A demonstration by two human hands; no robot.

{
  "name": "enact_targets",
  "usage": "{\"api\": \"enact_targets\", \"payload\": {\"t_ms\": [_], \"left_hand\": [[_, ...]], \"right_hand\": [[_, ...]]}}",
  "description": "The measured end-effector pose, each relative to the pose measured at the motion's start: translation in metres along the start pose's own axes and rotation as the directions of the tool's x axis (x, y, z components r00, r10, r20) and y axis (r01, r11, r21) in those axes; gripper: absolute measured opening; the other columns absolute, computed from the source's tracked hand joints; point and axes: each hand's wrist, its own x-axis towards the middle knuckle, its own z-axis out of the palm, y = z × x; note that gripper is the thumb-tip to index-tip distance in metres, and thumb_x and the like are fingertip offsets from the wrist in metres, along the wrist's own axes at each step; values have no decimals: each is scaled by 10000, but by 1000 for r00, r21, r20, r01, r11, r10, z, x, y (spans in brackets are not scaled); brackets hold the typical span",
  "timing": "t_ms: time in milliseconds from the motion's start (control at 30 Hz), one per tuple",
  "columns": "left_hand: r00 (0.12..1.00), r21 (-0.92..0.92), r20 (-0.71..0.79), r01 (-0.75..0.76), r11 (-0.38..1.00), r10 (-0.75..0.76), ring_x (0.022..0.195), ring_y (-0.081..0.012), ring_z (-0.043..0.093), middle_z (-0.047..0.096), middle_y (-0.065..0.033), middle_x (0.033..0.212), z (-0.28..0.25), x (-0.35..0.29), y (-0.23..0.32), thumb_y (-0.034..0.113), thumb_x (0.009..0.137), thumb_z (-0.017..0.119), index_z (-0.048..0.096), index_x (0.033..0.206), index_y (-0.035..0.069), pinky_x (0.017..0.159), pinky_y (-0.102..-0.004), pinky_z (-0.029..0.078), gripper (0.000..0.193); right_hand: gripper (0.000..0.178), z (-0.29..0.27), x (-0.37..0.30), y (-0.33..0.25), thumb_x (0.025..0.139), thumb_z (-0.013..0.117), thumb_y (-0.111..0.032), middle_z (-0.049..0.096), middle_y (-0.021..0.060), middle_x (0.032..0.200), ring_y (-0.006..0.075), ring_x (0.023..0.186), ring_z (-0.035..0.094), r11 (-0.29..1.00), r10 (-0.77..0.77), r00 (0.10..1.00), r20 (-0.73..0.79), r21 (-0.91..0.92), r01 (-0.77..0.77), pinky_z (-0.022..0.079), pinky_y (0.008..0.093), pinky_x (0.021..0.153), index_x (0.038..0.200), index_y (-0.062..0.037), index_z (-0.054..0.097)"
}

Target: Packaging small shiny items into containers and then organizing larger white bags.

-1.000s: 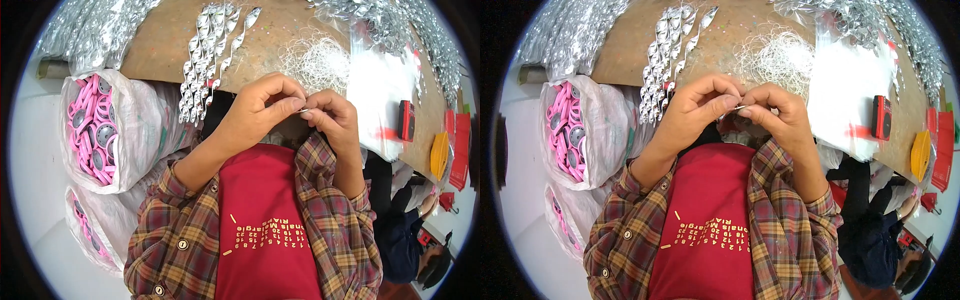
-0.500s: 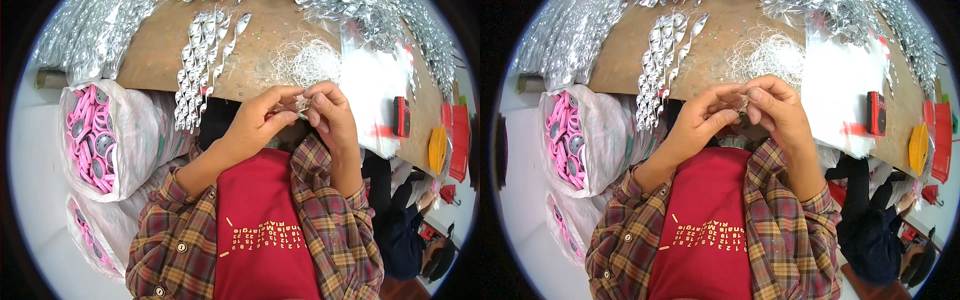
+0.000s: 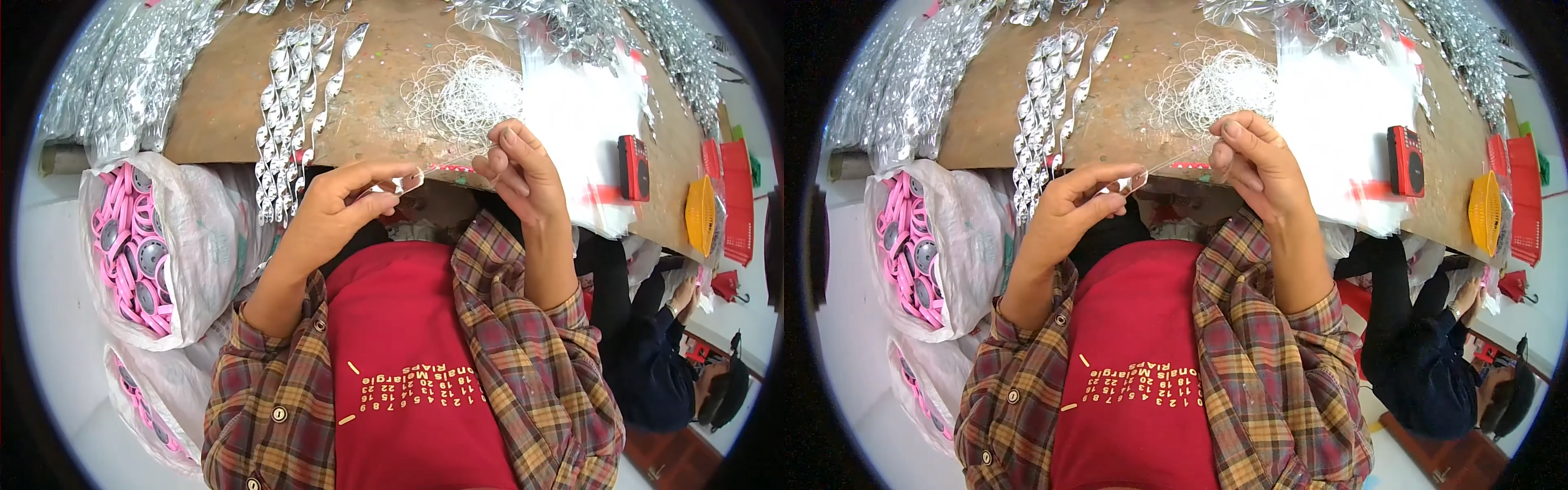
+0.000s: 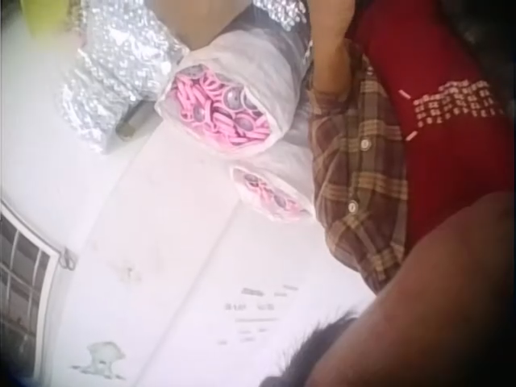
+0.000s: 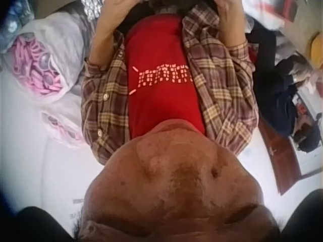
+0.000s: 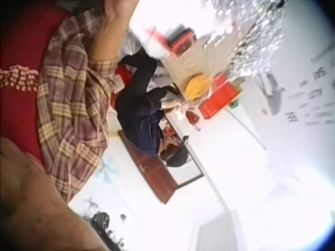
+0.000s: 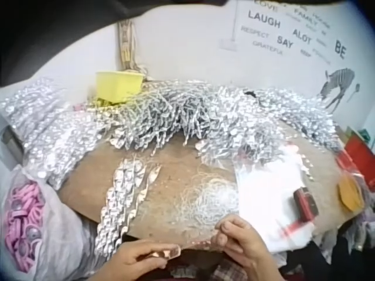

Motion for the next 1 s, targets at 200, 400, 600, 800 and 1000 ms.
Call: {"api": "enact_targets", "payload": {"t_ms": [200,400,600,800,1000], "left_hand": [[982,-222,96,178,959,-160,932,-117,562,586,-69,1087,0,-5,-14,14,835,563,481,1232,-18,816,-252,453,406],[902,-201,427,160,967,-60,1036,-152,531,575,-101,1078,3,10,-33,72,853,576,480,1188,-6,892,-284,417,358],[976,-430,181,192,882,-124,648,-57,547,572,-10,802,24,17,-18,176,875,585,529,1072,5,591,-183,444,267],[996,-218,-22,84,972,-91,586,-31,513,553,25,722,28,12,-9,138,865,587,603,943,7,530,-170,424,153],[986,-172,-37,155,973,-163,585,-42,538,570,11,724,27,10,-7,140,857,591,610,927,1,517,-175,436,156]], "right_hand": [[144,2,2,5,908,524,-171,595,8,648,11,355,242,999,34,999,4,23,-34,338,203,580,932,-36,568],[131,32,-2,12,875,577,-163,602,55,666,9,388,327,969,204,978,38,-147,-197,203,121,350,895,-35,587],[121,29,-4,16,872,579,-145,599,43,685,11,441,389,972,184,982,41,-155,-176,226,129,355,901,-29,587],[139,20,-5,16,865,586,-133,595,40,680,17,468,426,968,181,983,29,-183,-173,253,121,370,941,-16,590],[148,20,-2,10,871,575,-123,593,44,678,12,477,437,935,160,987,0,-321,-152,256,124,377,979,-22,589]]}}
